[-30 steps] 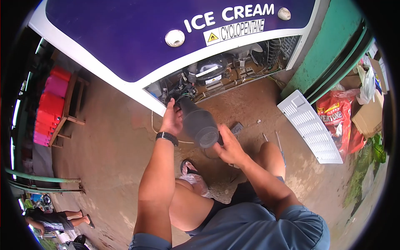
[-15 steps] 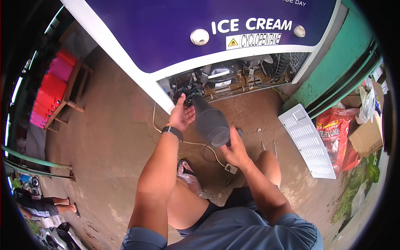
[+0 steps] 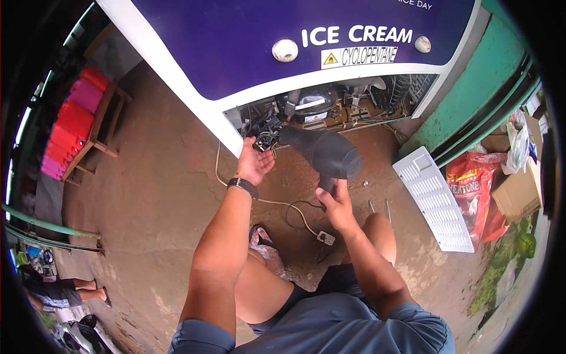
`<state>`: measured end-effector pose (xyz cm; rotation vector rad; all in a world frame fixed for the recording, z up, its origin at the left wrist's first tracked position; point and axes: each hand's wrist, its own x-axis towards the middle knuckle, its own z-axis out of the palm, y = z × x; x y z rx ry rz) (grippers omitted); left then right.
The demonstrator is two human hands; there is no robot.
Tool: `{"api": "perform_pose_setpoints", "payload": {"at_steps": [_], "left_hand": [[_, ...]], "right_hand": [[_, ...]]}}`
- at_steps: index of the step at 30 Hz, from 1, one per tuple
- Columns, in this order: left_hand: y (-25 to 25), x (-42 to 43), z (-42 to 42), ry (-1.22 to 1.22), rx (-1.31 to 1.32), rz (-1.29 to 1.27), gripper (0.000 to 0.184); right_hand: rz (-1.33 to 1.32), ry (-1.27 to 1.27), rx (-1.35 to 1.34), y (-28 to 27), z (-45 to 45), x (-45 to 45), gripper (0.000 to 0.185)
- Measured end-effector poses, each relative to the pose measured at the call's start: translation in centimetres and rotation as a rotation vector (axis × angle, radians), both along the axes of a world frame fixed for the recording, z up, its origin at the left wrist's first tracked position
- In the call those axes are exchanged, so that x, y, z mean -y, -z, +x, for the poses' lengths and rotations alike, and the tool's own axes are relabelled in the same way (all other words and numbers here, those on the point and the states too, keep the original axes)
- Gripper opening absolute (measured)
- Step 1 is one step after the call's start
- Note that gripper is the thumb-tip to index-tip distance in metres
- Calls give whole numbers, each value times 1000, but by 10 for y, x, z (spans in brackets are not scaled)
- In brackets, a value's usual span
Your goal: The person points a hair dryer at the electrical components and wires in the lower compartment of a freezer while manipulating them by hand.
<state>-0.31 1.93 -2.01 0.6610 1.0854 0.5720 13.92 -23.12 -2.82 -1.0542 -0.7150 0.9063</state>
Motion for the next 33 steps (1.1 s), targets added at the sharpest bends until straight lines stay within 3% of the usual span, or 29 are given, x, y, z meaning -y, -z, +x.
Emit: {"api": "perform_pose_setpoints", "payload": {"at_steps": [4,25,33], "left_hand": [[1,0,1,-20,5,-6,65],[-1,-3,-4,38,1,29,68],[1,-8,-4,54,14,4,64]], "right_hand": [[0,12,-68,-3,3,0,64],[-82,13,190,9,-3,0,53],[-51,-35,597,5,-9,-1,51]]}}
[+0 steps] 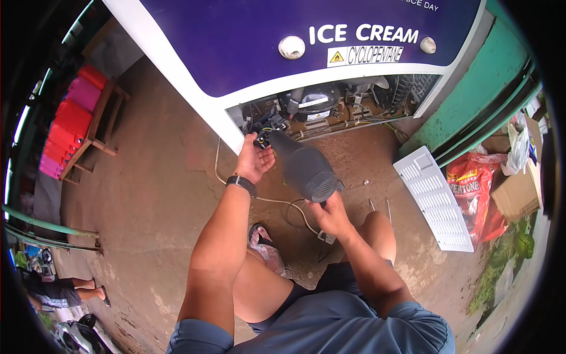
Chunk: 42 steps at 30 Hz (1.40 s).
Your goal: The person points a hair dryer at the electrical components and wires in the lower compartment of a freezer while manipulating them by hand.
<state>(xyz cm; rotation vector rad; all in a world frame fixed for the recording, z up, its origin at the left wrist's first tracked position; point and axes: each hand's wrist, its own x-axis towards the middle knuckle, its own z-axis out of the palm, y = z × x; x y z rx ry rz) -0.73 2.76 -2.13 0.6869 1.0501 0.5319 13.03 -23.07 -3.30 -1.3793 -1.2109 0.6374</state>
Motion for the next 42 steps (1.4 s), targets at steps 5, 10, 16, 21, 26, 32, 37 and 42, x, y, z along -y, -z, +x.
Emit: {"api": "perform_pose_setpoints", "payload": {"at_steps": [5,10,16,21,26,32,37,42], "left_hand": [[-3,1,0,26,29,67,60],[-13,7,-1,35,43,46,52],[1,-2,-3,44,104,26,52],[-11,3,1,53,15,-4,55],[-5,1,4,20,5,-1,57],[-7,2,5,-22,-4,-42,58],[-16,6,6,-54,5,-53,57],[-21,10,8,-68,7,-52,55]], "right_hand": [[46,-17,130,-10,-10,-1,54],[56,-25,171,-12,-14,1,60],[110,-25,239,-16,-13,3,62],[40,-27,166,-18,-7,3,57],[99,23,176,-15,2,2,56],[76,60,106,5,13,1,54],[87,102,-199,-5,7,0,54],[-38,60,-497,-3,13,1,64]]}}
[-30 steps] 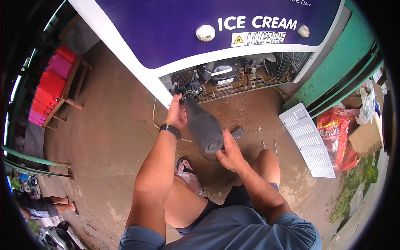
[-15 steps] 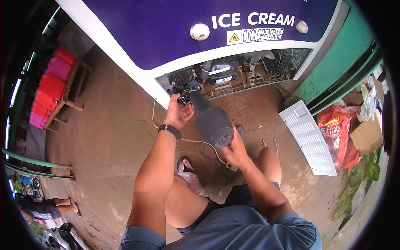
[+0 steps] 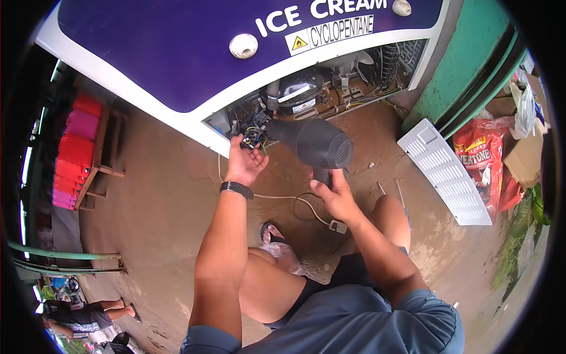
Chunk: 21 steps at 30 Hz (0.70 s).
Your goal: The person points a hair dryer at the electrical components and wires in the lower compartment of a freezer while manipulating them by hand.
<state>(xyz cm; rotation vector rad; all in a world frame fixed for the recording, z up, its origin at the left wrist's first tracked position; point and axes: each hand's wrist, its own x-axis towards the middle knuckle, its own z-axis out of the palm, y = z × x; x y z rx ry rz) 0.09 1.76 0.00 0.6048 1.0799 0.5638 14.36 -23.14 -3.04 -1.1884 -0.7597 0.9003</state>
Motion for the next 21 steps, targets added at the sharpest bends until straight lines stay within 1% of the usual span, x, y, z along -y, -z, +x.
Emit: {"api": "perform_pose_setpoints", "payload": {"at_steps": [5,8,11,13,14,16,19,21], "left_hand": [[-2,1,-1,-7,-5,-4,55],[-2,-3,-4,23,37,9,54],[-4,-2,-1,-2,21,-7,55],[-3,-3,-1,0,10,-16,56],[-3,-4,-1,4,25,-17,57],[-4,-2,2,6,39,-21,57],[-4,0,6,-22,14,11,58],[-5,1,7,5,-9,27,57]], "right_hand": [[14,-50,-72,-1,11,-6,68],[31,-54,-51,-17,15,-9,69],[74,-45,-46,-15,18,-12,67],[67,-75,20,-8,20,-14,64],[67,-70,10,-8,21,-13,64],[100,-63,52,-13,23,-10,62],[69,-47,31,-15,25,-7,62],[79,-44,37,-15,25,-7,61]]}}
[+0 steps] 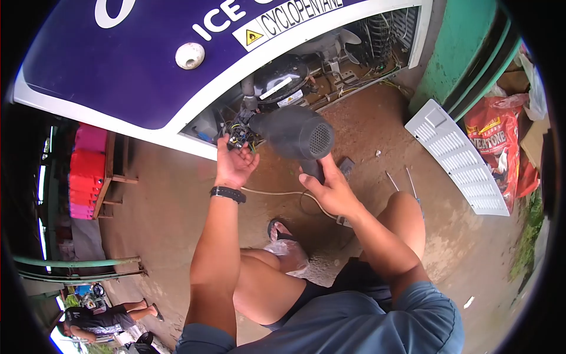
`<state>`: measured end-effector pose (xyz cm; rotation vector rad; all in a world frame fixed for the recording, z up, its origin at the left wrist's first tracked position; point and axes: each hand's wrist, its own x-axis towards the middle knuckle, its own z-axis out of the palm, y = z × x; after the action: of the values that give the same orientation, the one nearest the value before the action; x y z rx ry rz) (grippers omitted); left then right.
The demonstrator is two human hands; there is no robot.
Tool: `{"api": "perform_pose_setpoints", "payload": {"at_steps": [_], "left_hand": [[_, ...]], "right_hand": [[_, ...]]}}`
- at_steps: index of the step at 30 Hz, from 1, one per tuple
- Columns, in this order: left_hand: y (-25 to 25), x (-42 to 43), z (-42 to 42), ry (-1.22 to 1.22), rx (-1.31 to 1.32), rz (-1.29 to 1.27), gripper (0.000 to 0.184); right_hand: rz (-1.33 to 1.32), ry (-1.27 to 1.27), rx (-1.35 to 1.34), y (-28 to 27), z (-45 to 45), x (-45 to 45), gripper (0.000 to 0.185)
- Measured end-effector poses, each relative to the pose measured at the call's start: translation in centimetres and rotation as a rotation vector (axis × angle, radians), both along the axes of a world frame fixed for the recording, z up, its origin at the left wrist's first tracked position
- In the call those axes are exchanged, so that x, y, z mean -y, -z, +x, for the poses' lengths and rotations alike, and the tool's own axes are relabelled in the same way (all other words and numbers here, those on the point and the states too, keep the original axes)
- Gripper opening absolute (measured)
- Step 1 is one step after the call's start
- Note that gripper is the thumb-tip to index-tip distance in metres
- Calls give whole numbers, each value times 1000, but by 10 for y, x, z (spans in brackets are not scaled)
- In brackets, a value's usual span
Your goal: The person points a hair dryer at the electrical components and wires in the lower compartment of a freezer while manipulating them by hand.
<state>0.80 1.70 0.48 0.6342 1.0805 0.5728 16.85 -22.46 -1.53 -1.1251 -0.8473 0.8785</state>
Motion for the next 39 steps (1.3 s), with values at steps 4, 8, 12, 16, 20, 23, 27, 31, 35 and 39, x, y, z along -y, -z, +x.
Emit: {"api": "perform_pose_setpoints", "payload": {"at_steps": [4,8,12,16,20,23,27,31,35,39], "left_hand": [[-2,3,3,12,14,-1,57],[2,1,6,-27,-29,-18,57],[10,-6,1,9,-12,-30,56],[-4,4,8,-12,22,-17,56],[-16,11,4,150,-8,53,62],[-7,1,-2,175,33,40,64],[-3,-2,-2,160,81,11,66],[0,-6,-5,170,58,26,66],[2,-9,-10,215,45,-8,68],[-2,-5,-5,159,87,-12,70]], "right_hand": [[10,-12,85,-2,2,4,57],[20,-8,75,0,-3,5,55],[12,-24,142,-2,-9,9,52],[119,3,320,-1,-18,9,49],[110,-36,413,2,-23,12,50],[111,-18,449,6,-26,14,50],[115,-4,452,8,-27,12,50],[111,-3,473,4,-26,13,51],[107,-8,473,2,-27,13,53],[105,-2,488,3,-26,12,54]]}}
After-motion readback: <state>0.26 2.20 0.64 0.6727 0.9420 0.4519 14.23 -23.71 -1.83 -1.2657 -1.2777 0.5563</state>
